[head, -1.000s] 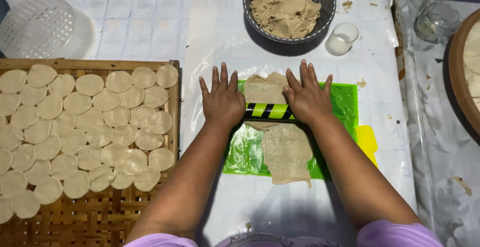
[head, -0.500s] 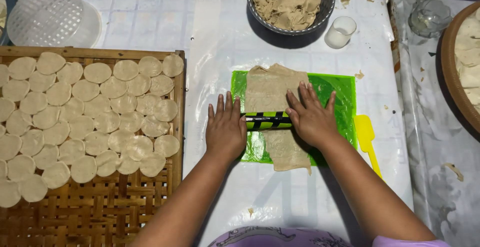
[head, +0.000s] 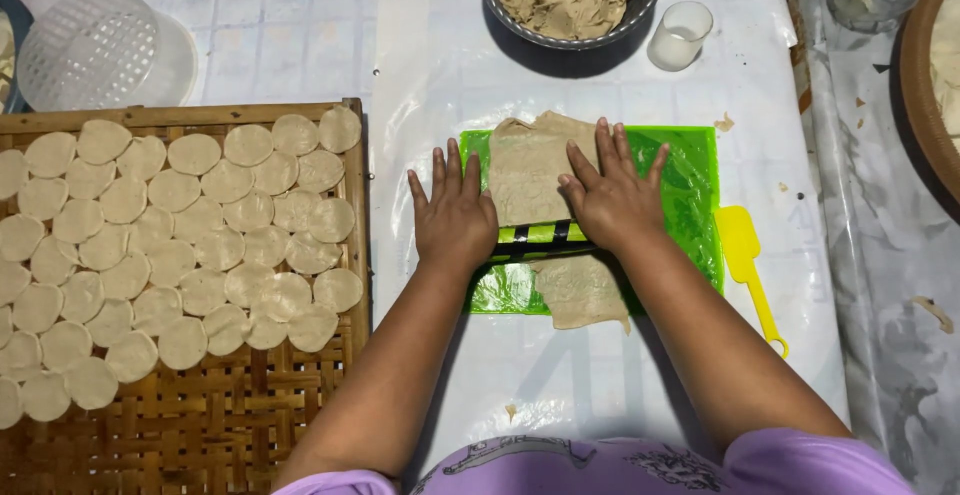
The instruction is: Flattening and rolling out dough on a prep mat using a rolling pin and a scraper.
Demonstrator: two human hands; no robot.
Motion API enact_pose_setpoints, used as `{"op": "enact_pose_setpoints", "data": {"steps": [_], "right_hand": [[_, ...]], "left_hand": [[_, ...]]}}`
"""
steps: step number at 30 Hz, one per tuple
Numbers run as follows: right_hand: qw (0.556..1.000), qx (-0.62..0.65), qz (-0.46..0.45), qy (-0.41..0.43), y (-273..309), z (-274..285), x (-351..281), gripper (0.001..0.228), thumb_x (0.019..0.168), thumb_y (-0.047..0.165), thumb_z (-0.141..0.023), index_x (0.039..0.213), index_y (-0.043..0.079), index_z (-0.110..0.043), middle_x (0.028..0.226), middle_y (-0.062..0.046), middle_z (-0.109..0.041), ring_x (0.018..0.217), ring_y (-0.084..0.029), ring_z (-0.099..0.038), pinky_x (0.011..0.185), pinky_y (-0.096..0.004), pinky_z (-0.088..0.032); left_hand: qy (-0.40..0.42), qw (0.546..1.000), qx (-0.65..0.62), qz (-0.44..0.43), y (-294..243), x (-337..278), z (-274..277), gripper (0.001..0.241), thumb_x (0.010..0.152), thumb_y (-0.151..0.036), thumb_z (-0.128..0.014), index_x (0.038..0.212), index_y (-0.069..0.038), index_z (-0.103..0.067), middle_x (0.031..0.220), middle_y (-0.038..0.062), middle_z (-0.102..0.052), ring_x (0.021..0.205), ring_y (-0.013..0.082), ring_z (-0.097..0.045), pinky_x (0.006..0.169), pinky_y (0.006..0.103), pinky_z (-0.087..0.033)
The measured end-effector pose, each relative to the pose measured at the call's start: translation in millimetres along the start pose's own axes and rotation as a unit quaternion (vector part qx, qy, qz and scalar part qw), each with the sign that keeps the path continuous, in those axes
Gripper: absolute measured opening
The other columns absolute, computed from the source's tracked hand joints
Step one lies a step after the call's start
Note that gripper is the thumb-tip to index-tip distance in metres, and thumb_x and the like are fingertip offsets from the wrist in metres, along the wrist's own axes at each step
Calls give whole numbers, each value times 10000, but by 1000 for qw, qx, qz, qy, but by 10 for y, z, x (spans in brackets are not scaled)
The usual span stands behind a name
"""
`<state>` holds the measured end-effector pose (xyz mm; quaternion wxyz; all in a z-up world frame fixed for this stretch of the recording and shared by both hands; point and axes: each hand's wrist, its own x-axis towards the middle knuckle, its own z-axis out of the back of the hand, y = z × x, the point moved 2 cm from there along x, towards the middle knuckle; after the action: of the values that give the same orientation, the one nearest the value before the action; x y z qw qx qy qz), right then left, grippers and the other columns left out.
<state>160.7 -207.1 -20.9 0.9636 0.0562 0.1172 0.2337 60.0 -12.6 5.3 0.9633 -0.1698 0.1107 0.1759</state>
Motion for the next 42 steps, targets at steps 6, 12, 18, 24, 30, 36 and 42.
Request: {"op": "enact_pose_setpoints", "data": {"steps": [6, 12, 18, 24, 30, 36, 42], "right_hand": [[1000, 17, 13, -12, -7, -80, -400, 585, 1091, 562, -228, 1588, 301, -394, 1726, -135, -175, 1594, -315, -131, 1181, -740, 36], [998, 1, 29, -55, 45, -129, -846, 574, 1096, 539, -295, 1575, 252, -430, 1706, -172, -247, 1578, -341, -200, 1202, -707, -42], [996, 3, 38, -80, 17, -250, -1186, 629, 1084, 552, -291, 1619, 225, -340, 1705, -169, -229, 1565, -341, -216, 1205, -666, -96], [990, 6, 71, -125, -7, -438, -1661, 679, 1067, 518, -337, 1650, 182, -248, 1695, -176, -238, 1552, -350, -216, 1220, -633, -64], [983, -23, 108, -145, -46, -414, -1988, 667, 976, 308, -585, 1603, 224, -376, 1490, -103, -509, 1454, -315, -417, 1205, -672, -158], [996, -12, 85, 2, -263, 46, -1694, 639, 881, 338, -698, 1484, 402, -495, 1301, 24, -635, 1355, -240, -518, 1173, -769, -112], [997, -6, 61, 57, -390, -29, -1180, 587, 920, 340, -687, 1484, 308, -529, 1401, -77, -619, 1381, -315, -528, 1164, -801, -84]], "left_hand": [[-50, 998, -6, -38, 58, -326, -238, 611, 1016, -302, -307, 1601, -125, -295, 1716, 154, -123, 1587, 318, -73, 1225, 631, 63], [-98, 992, -9, -73, 53, -725, -364, 582, 1042, -305, -319, 1575, -72, -354, 1691, 204, -203, 1570, 360, -151, 1218, 636, 7], [-101, 990, 4, -99, 101, -1026, -545, 594, 1068, -351, -300, 1599, -86, -299, 1681, 214, -211, 1564, 379, -150, 1217, 619, -45], [-88, 990, 6, -113, 146, -1448, -759, 597, 1094, -345, -302, 1633, -113, -195, 1706, 182, -111, 1566, 359, -80, 1227, 563, -29], [-266, 939, 15, -220, 273, -1728, -786, 533, 953, -63, -530, 1482, -109, -480, 1341, 127, -572, 1280, 318, -541, 1106, 496, -393], [-243, 937, 14, -250, 296, -1406, -456, 486, 912, -83, -538, 1390, -170, -547, 1224, 73, -626, 1222, 275, -592, 1085, 417, -429], [-85, 975, 14, -206, 256, -762, -528, 601, 833, -389, -763, 1370, -218, -553, 1316, 39, -612, 1322, 248, -549, 1210, 481, -299]]}}
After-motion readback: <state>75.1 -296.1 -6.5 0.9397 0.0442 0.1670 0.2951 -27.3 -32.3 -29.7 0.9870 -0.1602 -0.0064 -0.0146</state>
